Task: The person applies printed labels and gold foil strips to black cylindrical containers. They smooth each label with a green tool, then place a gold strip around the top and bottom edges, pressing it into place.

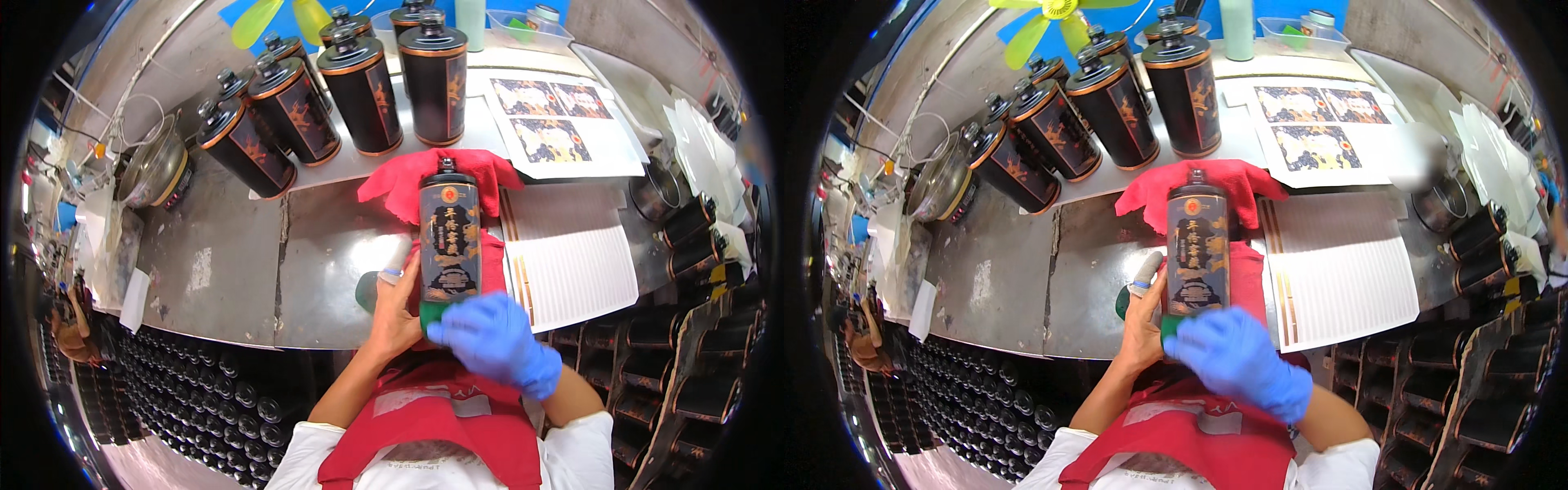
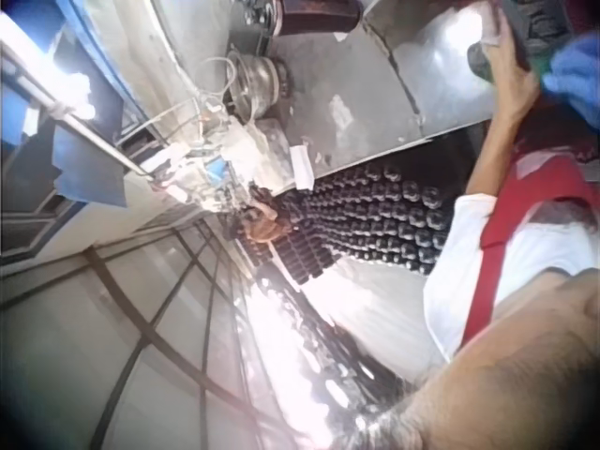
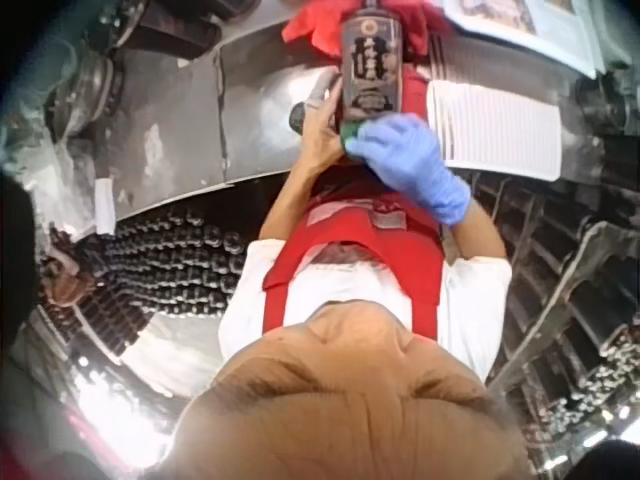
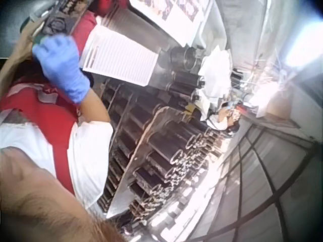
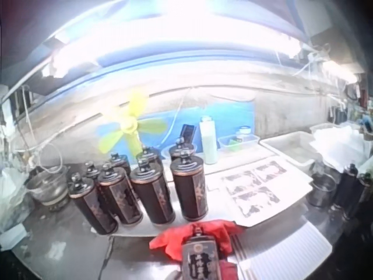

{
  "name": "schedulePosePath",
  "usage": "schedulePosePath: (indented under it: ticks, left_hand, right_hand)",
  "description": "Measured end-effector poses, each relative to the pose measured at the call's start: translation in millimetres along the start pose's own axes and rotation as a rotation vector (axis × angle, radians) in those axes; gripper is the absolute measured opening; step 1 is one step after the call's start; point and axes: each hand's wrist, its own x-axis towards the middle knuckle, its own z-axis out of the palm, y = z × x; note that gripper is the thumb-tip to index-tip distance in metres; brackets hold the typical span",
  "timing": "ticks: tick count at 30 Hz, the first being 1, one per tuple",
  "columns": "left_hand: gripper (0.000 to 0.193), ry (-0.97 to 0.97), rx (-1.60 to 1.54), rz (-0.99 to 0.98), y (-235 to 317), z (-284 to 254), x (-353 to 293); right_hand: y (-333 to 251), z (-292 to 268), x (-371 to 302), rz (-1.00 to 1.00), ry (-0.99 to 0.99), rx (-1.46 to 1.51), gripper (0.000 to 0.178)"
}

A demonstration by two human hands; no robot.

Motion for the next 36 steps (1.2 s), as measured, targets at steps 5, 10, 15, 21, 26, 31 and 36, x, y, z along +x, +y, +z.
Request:
schedulePosePath:
  ticks: [5, 10, 15, 21, 26, 31, 36]
  left_hand:
    - [0.089, -0.009, -0.010, -0.002, -2.8, 2.0, -4.7]
    - [0.088, -0.115, -0.198, -0.080, -11.4, -7.1, 1.1]
    - [0.087, -0.249, -0.344, -0.200, -21.0, -21.1, -0.5]
    - [0.083, -0.354, -0.483, -0.332, -42.6, -12.1, -3.6]
    - [0.077, -0.276, -0.327, -0.168, -31.8, -13.0, 3.1]
    - [0.073, -0.256, -0.186, -0.109, -20.8, -7.6, 11.4]
    - [0.071, -0.090, -0.053, -0.048, -4.8, -4.0, 7.1]
  right_hand:
    - [7.0, -22.6, 9.3, 0.145, 0.085, 0.060, 0.037]
    - [9.5, -4.9, -9.6, 0.172, 0.088, 0.286, 0.032]
    - [46.6, -9.5, 23.9, 0.917, 0.090, 0.859, 0.023]
    - [118.2, -8.3, 81.8, 0.784, 0.458, 0.737, 0.020]
    - [59.2, 13.7, 11.5, 0.232, 0.335, 0.377, 0.033]
    - [37.2, -15.2, 6.6, 0.515, 0.032, 0.508, 0.023]
    - [114.3, -7.1, 80.7, 0.596, 0.433, 0.508, 0.017]
